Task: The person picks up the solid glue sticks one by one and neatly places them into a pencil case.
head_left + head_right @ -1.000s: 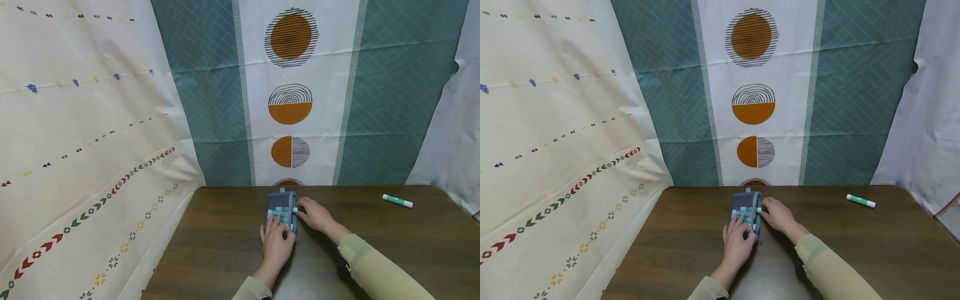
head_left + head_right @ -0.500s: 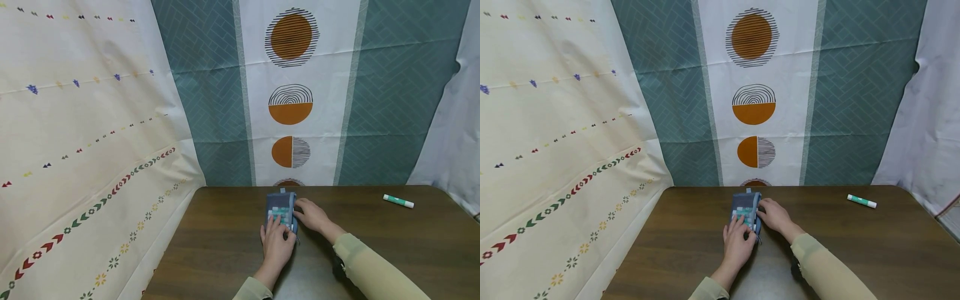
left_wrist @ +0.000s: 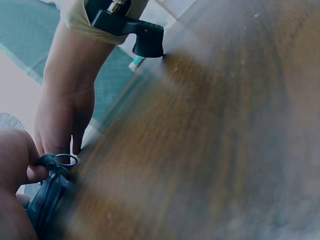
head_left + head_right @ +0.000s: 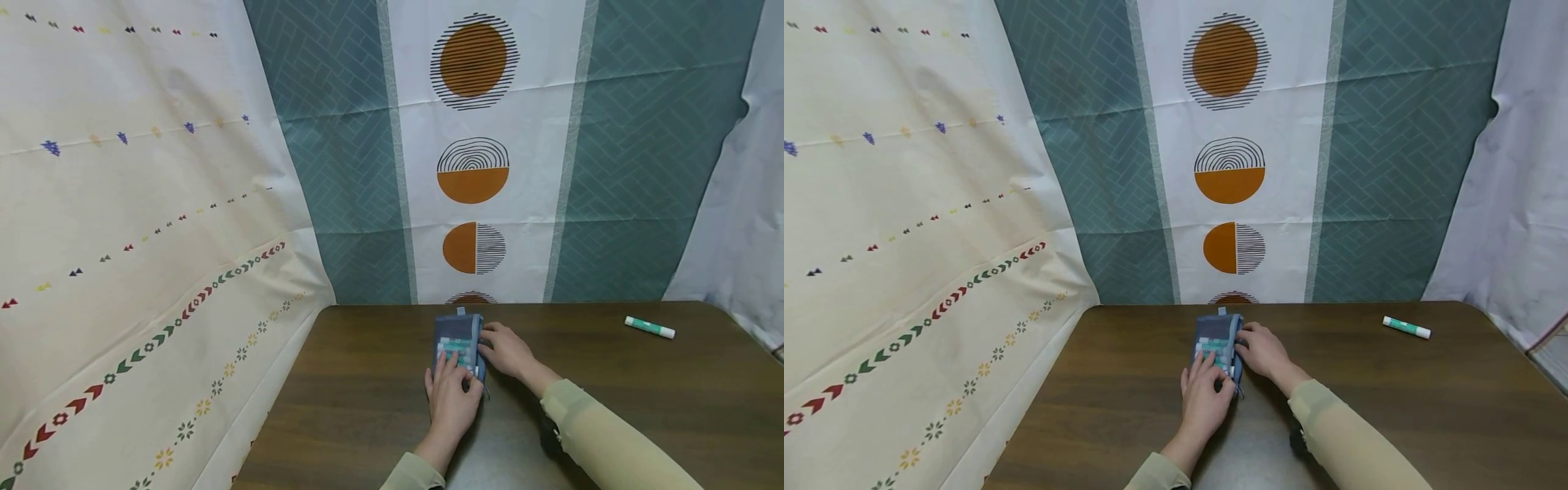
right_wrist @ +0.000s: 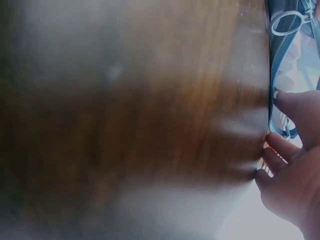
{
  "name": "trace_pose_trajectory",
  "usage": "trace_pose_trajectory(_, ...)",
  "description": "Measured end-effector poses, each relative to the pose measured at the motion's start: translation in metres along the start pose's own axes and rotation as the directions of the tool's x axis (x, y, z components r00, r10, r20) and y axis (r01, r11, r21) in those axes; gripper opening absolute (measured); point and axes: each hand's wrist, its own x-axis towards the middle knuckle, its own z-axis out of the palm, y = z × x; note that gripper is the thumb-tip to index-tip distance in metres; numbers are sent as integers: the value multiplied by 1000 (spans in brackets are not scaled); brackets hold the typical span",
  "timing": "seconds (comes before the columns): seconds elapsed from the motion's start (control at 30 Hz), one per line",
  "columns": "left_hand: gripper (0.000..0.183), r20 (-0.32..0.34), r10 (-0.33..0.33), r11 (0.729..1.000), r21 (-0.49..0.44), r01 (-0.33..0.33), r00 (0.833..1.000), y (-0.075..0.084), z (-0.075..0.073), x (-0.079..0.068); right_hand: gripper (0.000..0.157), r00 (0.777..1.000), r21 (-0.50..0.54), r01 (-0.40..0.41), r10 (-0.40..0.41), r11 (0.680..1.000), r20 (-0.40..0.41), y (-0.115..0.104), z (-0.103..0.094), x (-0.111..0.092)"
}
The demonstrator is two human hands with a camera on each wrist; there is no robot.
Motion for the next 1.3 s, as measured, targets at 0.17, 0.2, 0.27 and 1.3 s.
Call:
trace_pose_trajectory(0.17, 18, 0, 5, 1000, 0, -5, 1000, 0, 0, -1, 40, 1000, 0, -7, 7, 1000, 8, 1, 2, -1)
trace_pose_trajectory(0.2, 19, 0, 6, 1000, 0, -6, 1000, 0, 0, -1, 40, 1000, 3, -9, 9, 1000, 9, 1, 3, -1)
trace_pose_trajectory(0.27, 19, 4, 5, 1000, -1, -5, 1000, 0, 0, -1, 40, 1000, 2, -4, 4, 1000, 7, 2, 3, -2)
trace_pose_trajectory(1.3, 16, -33, 38, 999, 11, -37, 999, 0, -1, -2, 52, 986, 15, 148, -149, 989, 74, 19, -22, -32)
